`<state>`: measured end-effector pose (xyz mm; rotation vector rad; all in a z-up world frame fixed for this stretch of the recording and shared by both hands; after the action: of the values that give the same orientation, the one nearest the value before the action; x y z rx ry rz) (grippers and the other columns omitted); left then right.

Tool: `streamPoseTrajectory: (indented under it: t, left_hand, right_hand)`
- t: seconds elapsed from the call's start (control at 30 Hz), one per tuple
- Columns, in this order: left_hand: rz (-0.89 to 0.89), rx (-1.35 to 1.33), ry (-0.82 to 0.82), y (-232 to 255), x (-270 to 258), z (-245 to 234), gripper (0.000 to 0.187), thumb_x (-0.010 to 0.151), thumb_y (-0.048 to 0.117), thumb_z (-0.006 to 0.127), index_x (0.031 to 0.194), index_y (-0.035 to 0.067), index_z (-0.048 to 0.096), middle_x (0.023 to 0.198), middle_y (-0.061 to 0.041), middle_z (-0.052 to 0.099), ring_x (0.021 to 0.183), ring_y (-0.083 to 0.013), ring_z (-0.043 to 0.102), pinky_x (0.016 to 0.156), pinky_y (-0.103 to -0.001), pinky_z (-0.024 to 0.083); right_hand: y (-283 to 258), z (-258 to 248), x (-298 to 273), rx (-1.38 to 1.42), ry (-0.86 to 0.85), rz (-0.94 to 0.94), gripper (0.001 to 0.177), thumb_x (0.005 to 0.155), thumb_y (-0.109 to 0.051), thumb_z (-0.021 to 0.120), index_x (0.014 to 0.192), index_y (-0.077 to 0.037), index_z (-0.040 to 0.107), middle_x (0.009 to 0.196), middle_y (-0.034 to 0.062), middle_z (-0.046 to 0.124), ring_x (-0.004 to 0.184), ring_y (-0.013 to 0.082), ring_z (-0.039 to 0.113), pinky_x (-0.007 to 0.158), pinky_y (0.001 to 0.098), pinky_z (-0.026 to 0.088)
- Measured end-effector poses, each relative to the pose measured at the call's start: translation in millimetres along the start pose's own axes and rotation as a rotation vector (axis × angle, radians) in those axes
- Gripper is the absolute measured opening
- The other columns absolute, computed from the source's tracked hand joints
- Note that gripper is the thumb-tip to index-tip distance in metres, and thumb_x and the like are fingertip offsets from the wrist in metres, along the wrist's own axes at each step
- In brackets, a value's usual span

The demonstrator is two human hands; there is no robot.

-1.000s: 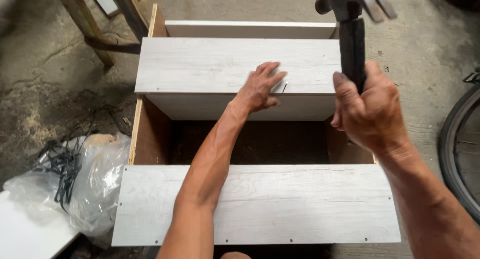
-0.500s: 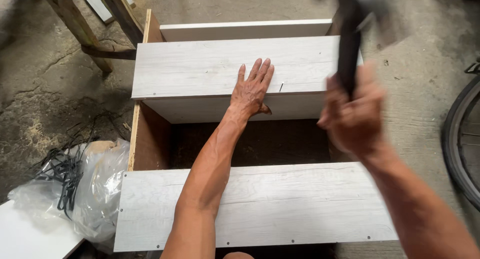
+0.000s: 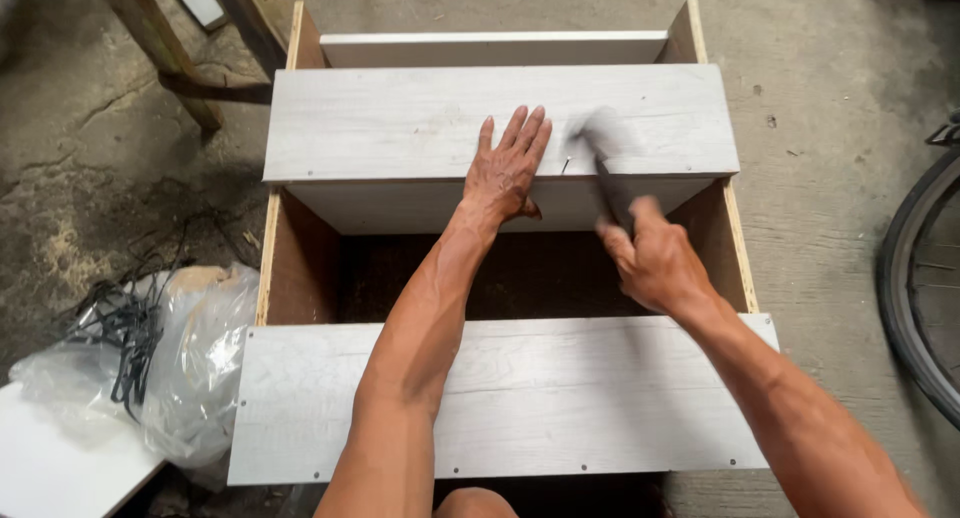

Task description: The person assembles a wooden shelf by aligning wood panels and hammering nails into the pre-marked holes to secure the shelves to the frame, using a hammer to drive multiple nails into the top shelf while sitting on the floor.

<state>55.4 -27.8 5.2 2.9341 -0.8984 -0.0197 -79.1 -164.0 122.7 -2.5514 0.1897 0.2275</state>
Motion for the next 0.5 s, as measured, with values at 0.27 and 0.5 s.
streamPoseTrajectory:
  t: [0.27, 0.5]
  left_hand:
    - [-0.002, 0.001, 0.018, 0, 3, -4, 0.144, 0.048, 0.057, 0.096, 0.16, 0.013, 0.016, 0.169, -0.005, 0.014, 0.155, -0.0272, 0.012, 0.125, -0.058, 0.014]
    - [-0.005, 0.004, 0.052, -1, 3, 0, 0.141, 0.05, 0.056, 0.096, 0.16, 0.014, 0.018, 0.169, -0.004, 0.014, 0.156, -0.0254, 0.012, 0.126, -0.058, 0.014]
  right_hand:
    - [-27, -117, -48, 0.518, 0.464, -0.521, 0.03, 0.113, -0.036, 0.05, 0.094, -0.012, 0.051, 0.057, 0.0002, 0.052, 0.049, 0.009, 0.058, 0.04, 0.0245, 0.048]
    - [12, -7, -12, 0.243, -0.01, 0.068, 0.038, 0.103, -0.037, 0.057, 0.098, 0.001, 0.053, 0.052, 0.0059, 0.055, 0.04, 0.0149, 0.057, 0.034, 0.0305, 0.048]
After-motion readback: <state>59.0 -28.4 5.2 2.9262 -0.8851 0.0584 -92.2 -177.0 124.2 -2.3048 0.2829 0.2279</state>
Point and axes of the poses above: each hand's wrist, its own x-axis towards the middle knuckle, its own z-axis out of the palm, y = z × x, the point moved 8 cm from there along x, towards the middle knuckle
